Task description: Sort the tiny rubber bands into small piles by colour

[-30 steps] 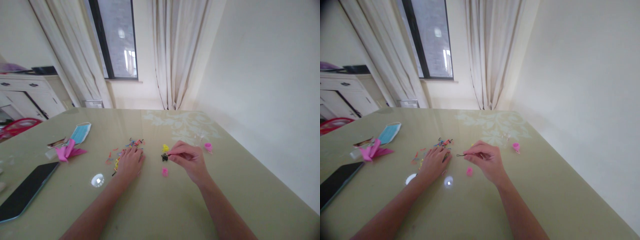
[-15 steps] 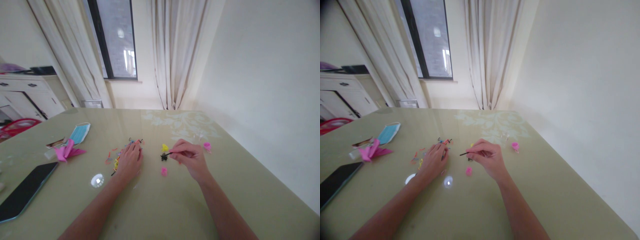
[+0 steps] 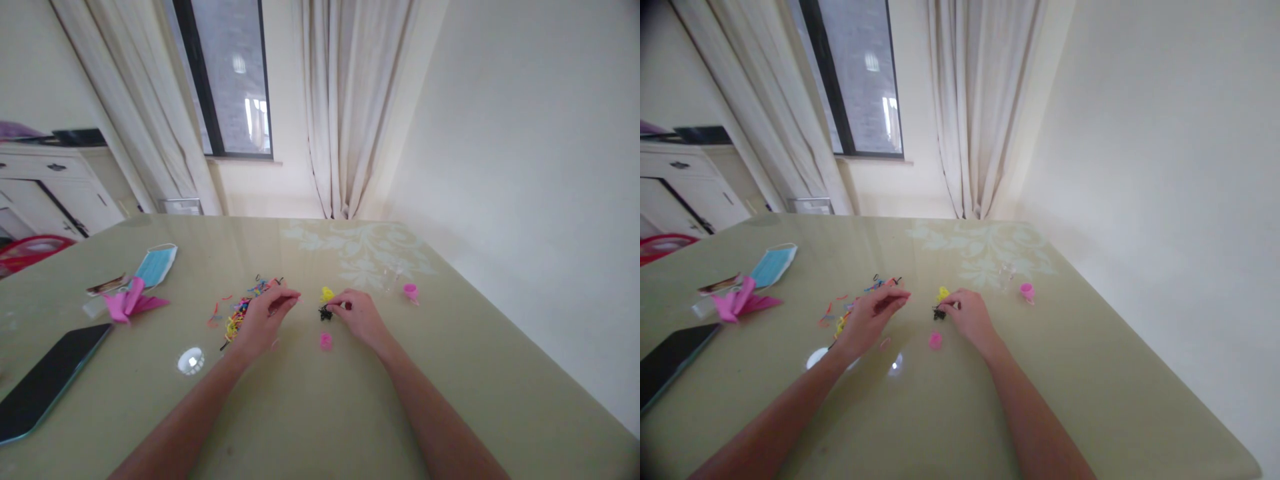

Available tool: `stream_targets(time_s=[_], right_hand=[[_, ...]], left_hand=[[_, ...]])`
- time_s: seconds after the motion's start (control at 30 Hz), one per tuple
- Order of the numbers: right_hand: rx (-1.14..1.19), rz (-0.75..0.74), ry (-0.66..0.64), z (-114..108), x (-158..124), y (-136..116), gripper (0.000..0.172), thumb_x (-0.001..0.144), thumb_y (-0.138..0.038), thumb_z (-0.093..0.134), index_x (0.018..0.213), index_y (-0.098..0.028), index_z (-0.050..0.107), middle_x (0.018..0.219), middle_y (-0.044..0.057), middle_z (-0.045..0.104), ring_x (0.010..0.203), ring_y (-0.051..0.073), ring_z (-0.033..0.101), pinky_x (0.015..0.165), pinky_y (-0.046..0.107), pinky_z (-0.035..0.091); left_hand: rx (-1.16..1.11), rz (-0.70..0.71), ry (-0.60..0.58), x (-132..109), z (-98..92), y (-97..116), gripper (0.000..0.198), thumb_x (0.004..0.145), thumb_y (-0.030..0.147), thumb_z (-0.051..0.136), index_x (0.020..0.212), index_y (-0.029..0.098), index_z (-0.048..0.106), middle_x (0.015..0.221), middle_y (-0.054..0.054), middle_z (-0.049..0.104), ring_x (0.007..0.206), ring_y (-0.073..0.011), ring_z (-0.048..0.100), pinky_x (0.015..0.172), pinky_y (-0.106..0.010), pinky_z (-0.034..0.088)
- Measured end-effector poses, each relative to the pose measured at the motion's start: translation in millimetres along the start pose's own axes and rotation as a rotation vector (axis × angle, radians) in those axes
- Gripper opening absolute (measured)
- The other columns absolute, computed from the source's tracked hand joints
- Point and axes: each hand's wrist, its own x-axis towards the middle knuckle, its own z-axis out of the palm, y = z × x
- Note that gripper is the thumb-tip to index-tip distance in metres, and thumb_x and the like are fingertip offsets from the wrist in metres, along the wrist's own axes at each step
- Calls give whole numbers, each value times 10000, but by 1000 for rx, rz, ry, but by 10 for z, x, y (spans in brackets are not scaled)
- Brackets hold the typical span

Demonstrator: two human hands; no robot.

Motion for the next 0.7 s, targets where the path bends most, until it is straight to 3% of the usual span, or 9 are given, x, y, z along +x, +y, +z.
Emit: stream_targets(time_s=[0.23,0.33,0.47,0.57,0.7], right_hand=[[-45,-24,-25,-31,-19,-28,139,923,-203,739,907,-244,872,846,51,773,756,189,660,752,314,478],[104,-53,-13,-68,-60,-149,121,933,-279,759,961,-238,870,830,40,744,687,160,609,689,292,456],[318,-127,-59,-46,-136,-332,228,928,-434,776,976,-226,857,798,26,698,652,141,561,623,274,420],[378,-149,-62,-22,-169,-400,304,946,-483,746,862,-204,831,741,17,673,640,136,537,614,273,402],[389,-155,-70,-44,-174,-413,355,964,-521,710,871,-199,828,739,20,664,640,136,526,597,271,379]], left_hand=[[-178,-85,11,-32,37,78,295,870,454,760,1008,194,769,982,-81,822,923,-226,787,894,-384,650],[-210,-77,-7,-55,52,141,308,866,460,773,1015,190,766,978,-85,824,915,-225,792,883,-381,660],[-247,-48,-36,-85,71,193,283,869,433,783,1026,198,769,964,-77,824,907,-220,793,882,-377,664],[-257,-35,-37,-99,76,205,239,873,396,788,1016,205,776,960,-69,824,904,-213,791,885,-367,661],[-225,-12,-48,-112,80,229,171,888,356,775,974,208,784,942,-59,824,881,-201,785,869,-345,649]])
